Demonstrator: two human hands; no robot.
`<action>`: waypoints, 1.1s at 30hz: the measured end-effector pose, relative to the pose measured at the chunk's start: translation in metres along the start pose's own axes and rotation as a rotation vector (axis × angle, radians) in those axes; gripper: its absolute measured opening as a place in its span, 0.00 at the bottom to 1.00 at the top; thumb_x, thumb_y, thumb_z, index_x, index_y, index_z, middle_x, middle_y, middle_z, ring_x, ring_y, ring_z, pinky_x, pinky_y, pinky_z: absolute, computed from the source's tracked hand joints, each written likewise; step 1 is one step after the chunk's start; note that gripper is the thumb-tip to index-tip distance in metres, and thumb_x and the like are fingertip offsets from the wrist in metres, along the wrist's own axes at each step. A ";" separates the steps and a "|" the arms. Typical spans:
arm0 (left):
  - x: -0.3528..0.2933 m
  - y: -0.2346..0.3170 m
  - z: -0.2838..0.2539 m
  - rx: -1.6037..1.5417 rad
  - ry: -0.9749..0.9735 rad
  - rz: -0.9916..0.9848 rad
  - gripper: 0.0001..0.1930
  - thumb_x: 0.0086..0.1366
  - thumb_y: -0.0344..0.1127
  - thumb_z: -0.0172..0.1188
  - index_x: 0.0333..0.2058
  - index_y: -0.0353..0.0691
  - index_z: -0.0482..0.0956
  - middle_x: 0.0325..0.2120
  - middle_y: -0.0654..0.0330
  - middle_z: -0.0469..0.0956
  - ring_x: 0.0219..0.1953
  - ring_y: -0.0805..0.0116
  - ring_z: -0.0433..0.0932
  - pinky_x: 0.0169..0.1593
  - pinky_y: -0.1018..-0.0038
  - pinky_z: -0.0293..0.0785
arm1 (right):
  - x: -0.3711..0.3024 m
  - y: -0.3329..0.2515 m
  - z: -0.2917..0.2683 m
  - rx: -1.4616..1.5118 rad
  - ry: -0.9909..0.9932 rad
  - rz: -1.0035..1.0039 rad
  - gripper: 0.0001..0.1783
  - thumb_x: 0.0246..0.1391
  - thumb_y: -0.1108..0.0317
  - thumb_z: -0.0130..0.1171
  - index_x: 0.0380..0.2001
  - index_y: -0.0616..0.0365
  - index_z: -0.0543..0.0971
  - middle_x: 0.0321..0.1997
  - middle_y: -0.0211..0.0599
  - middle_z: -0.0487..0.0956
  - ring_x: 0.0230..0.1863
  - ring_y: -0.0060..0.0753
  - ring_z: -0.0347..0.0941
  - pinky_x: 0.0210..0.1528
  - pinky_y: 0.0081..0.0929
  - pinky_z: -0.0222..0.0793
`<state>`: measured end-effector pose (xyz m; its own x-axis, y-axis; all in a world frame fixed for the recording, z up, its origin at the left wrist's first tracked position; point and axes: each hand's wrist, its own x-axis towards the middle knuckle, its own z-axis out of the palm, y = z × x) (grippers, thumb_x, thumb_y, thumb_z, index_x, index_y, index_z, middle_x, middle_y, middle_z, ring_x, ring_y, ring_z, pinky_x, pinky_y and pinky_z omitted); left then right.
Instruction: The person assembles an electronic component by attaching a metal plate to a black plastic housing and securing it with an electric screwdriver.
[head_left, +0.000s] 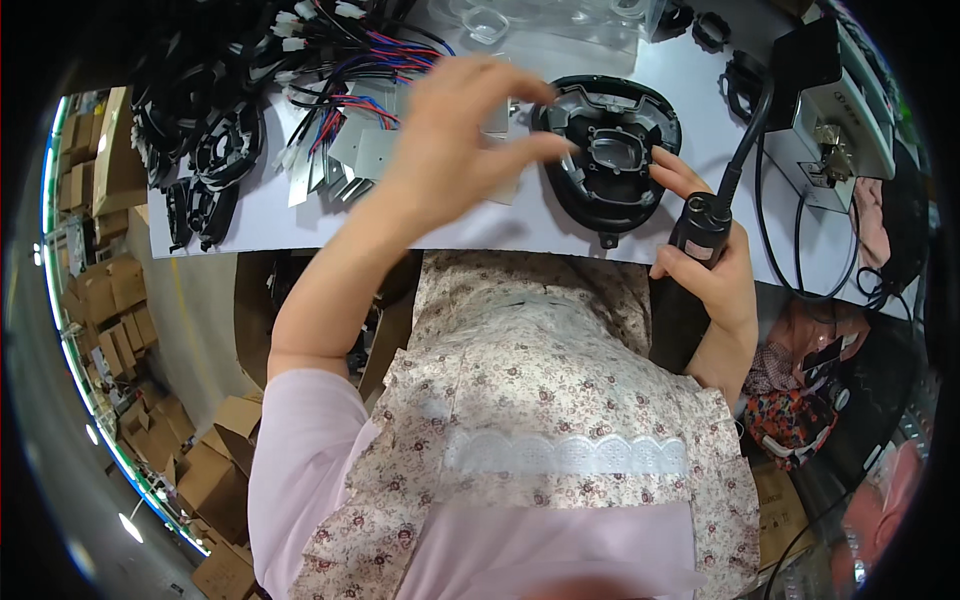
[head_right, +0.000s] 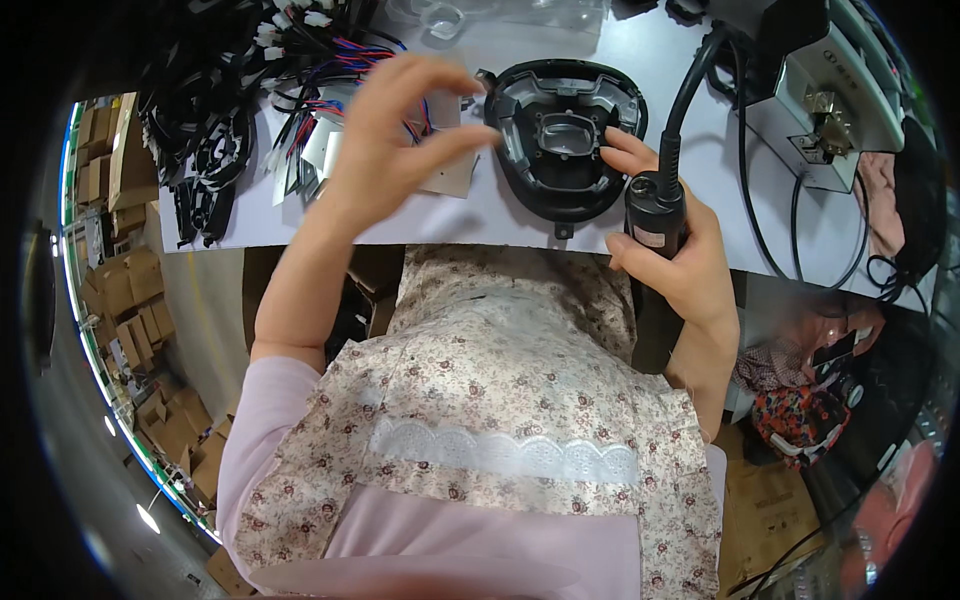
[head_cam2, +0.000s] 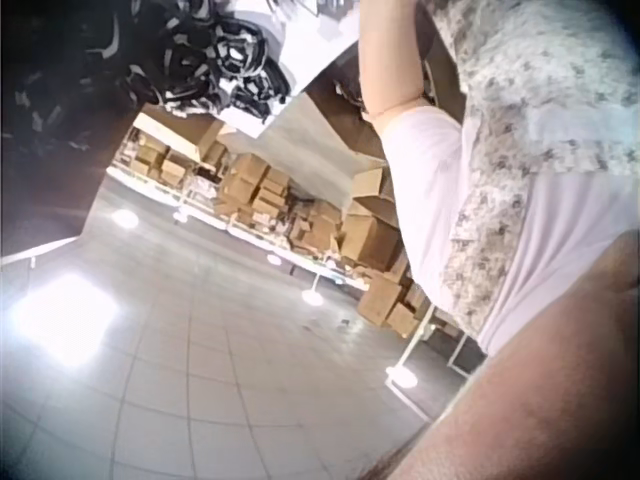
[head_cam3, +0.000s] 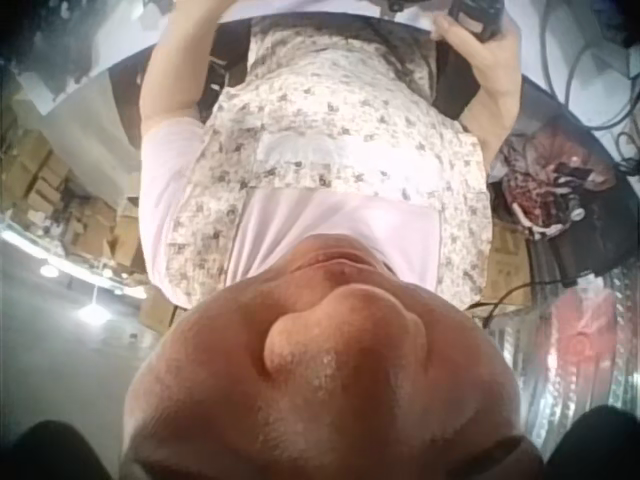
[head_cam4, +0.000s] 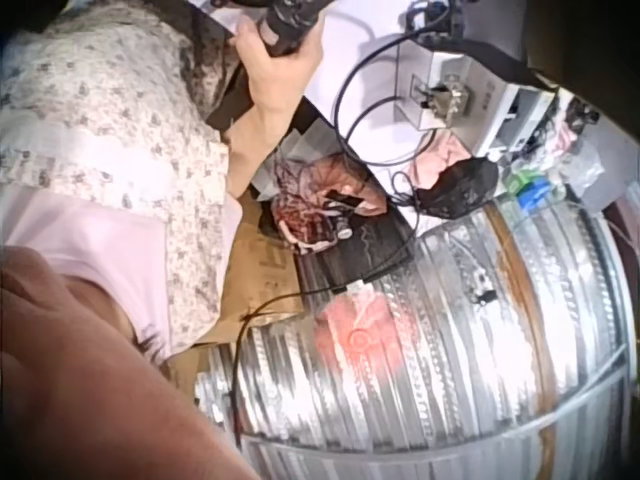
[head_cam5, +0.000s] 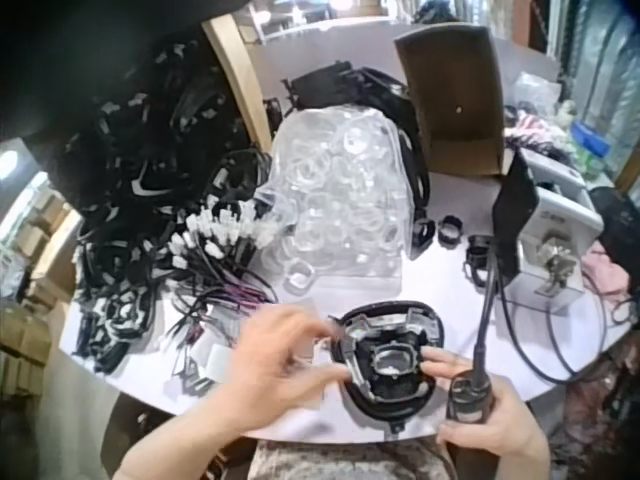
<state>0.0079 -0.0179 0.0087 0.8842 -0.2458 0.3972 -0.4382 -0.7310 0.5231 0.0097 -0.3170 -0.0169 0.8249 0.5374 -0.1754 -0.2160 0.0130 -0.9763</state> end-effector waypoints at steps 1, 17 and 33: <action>-0.011 -0.004 -0.018 0.075 -0.048 -0.115 0.15 0.52 0.38 0.75 0.37 0.40 0.83 0.35 0.61 0.81 0.41 0.61 0.77 0.48 0.68 0.70 | 0.001 -0.002 -0.001 -0.008 -0.015 0.001 0.35 0.44 0.78 0.64 0.60 0.65 0.75 0.72 0.44 0.65 0.39 0.18 0.77 0.34 0.18 0.74; -0.044 -0.035 -0.093 0.131 -0.414 -0.411 0.30 0.44 0.31 0.74 0.50 0.37 0.75 0.49 0.56 0.76 0.56 0.51 0.73 0.61 0.62 0.67 | 0.004 -0.003 -0.008 -0.031 -0.064 -0.030 0.33 0.44 0.74 0.64 0.58 0.68 0.76 0.72 0.52 0.64 0.37 0.20 0.79 0.32 0.18 0.75; 0.012 0.032 0.041 0.165 -0.115 0.010 0.25 0.49 0.47 0.76 0.44 0.43 0.82 0.39 0.62 0.75 0.42 0.58 0.71 0.46 0.63 0.64 | 0.002 0.001 -0.010 0.105 -0.045 0.034 0.35 0.42 0.74 0.66 0.59 0.65 0.76 0.71 0.53 0.65 0.40 0.22 0.79 0.35 0.18 0.76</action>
<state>0.0112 -0.0702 -0.0005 0.8969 -0.3172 0.3081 -0.4225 -0.8206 0.3850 0.0159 -0.3244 -0.0191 0.7921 0.5766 -0.2000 -0.2993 0.0814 -0.9507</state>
